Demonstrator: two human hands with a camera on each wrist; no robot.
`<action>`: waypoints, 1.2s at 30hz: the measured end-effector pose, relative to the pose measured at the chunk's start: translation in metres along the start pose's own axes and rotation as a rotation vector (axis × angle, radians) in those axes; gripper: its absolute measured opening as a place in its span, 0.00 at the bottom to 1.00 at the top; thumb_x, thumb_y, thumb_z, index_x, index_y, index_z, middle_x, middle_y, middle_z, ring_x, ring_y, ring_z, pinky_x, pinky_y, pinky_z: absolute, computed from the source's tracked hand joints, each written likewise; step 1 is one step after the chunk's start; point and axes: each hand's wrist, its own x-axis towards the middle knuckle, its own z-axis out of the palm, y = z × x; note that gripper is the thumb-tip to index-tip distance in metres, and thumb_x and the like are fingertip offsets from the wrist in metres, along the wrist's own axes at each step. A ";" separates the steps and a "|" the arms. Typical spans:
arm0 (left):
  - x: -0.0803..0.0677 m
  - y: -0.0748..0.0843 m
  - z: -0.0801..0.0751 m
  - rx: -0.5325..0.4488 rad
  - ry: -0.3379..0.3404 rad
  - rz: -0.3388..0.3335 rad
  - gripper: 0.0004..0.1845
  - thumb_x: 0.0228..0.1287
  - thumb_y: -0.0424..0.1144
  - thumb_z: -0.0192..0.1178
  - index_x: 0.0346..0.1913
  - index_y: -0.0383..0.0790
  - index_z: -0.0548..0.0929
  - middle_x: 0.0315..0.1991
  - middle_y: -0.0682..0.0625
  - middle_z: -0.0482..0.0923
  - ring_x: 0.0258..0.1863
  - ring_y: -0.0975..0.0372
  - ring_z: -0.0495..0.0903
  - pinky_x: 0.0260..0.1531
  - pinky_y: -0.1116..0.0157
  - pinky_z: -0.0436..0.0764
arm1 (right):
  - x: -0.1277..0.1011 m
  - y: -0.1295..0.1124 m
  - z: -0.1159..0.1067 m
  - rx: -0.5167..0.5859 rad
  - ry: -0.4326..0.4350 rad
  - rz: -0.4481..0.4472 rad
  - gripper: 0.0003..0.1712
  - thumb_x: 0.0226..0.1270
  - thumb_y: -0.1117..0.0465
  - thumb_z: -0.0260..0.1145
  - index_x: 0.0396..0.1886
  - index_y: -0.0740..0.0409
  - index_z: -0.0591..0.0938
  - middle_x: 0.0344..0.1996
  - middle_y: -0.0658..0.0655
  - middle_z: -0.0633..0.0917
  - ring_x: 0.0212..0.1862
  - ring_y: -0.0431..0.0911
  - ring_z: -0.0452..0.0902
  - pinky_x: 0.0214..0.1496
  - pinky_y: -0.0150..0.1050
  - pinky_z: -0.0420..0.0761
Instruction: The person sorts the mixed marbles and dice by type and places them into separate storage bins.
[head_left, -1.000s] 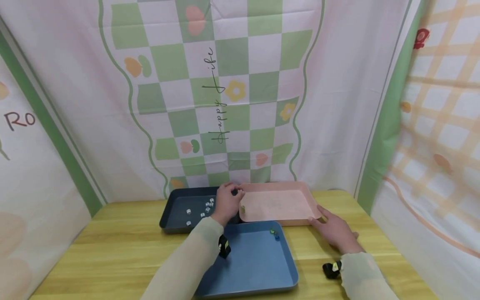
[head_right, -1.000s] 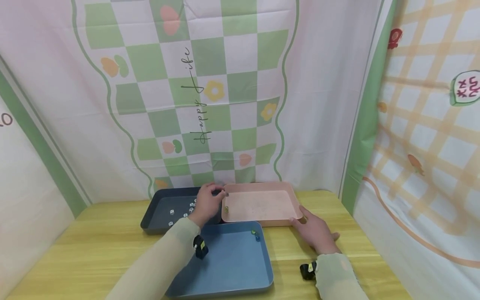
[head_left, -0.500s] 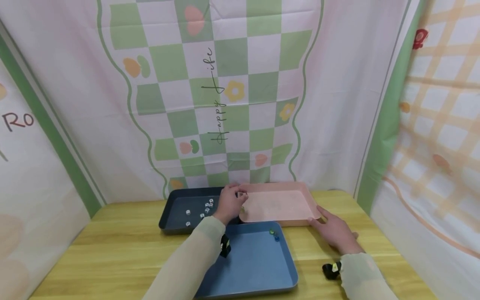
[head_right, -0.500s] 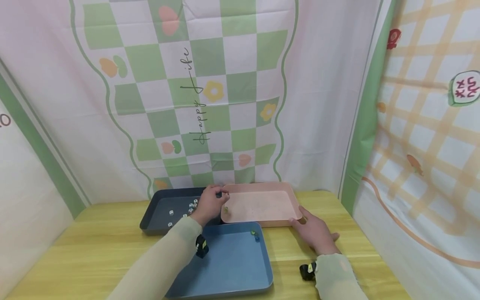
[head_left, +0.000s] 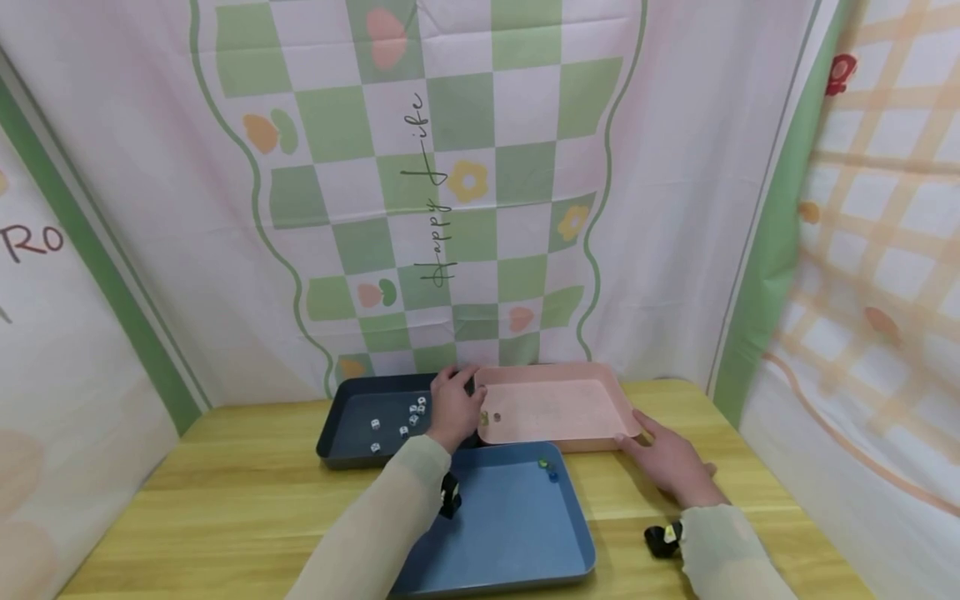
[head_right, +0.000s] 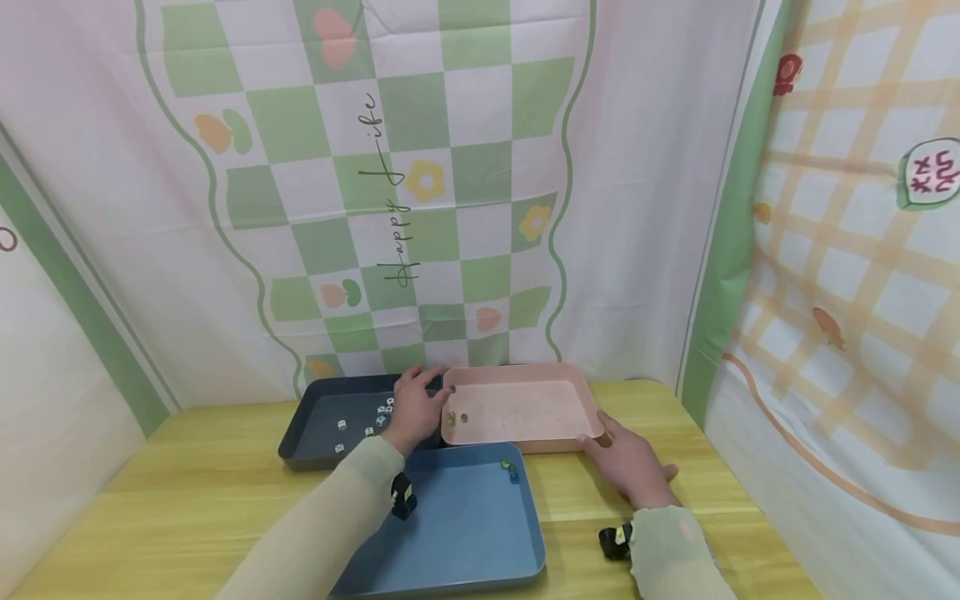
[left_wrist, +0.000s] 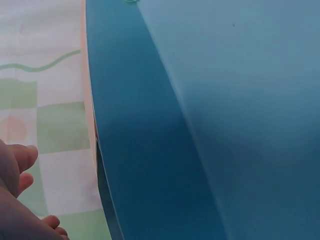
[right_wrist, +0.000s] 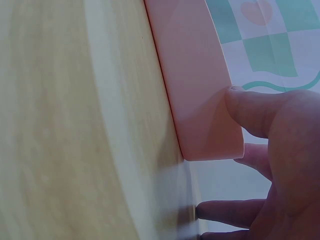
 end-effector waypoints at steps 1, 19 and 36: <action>0.000 -0.001 0.000 -0.001 -0.006 -0.003 0.22 0.71 0.40 0.63 0.66 0.45 0.79 0.71 0.38 0.62 0.71 0.45 0.57 0.63 0.48 0.68 | 0.000 0.000 0.000 0.000 0.000 0.003 0.55 0.65 0.22 0.48 0.81 0.50 0.53 0.72 0.73 0.58 0.67 0.80 0.51 0.47 0.88 0.36; -0.010 0.001 0.005 -0.093 -0.109 0.079 0.23 0.70 0.40 0.63 0.67 0.43 0.77 0.70 0.35 0.62 0.70 0.41 0.58 0.61 0.45 0.68 | 0.003 0.002 0.001 -0.002 0.002 0.008 0.54 0.66 0.23 0.49 0.81 0.50 0.53 0.72 0.73 0.59 0.67 0.80 0.51 0.47 0.88 0.36; -0.038 0.024 0.015 0.250 -0.368 0.459 0.03 0.65 0.37 0.63 0.37 0.49 0.86 0.70 0.45 0.64 0.70 0.51 0.61 0.63 0.55 0.69 | 0.004 0.003 0.001 -0.010 -0.006 0.010 0.53 0.67 0.23 0.48 0.81 0.50 0.53 0.72 0.73 0.58 0.67 0.80 0.51 0.46 0.89 0.37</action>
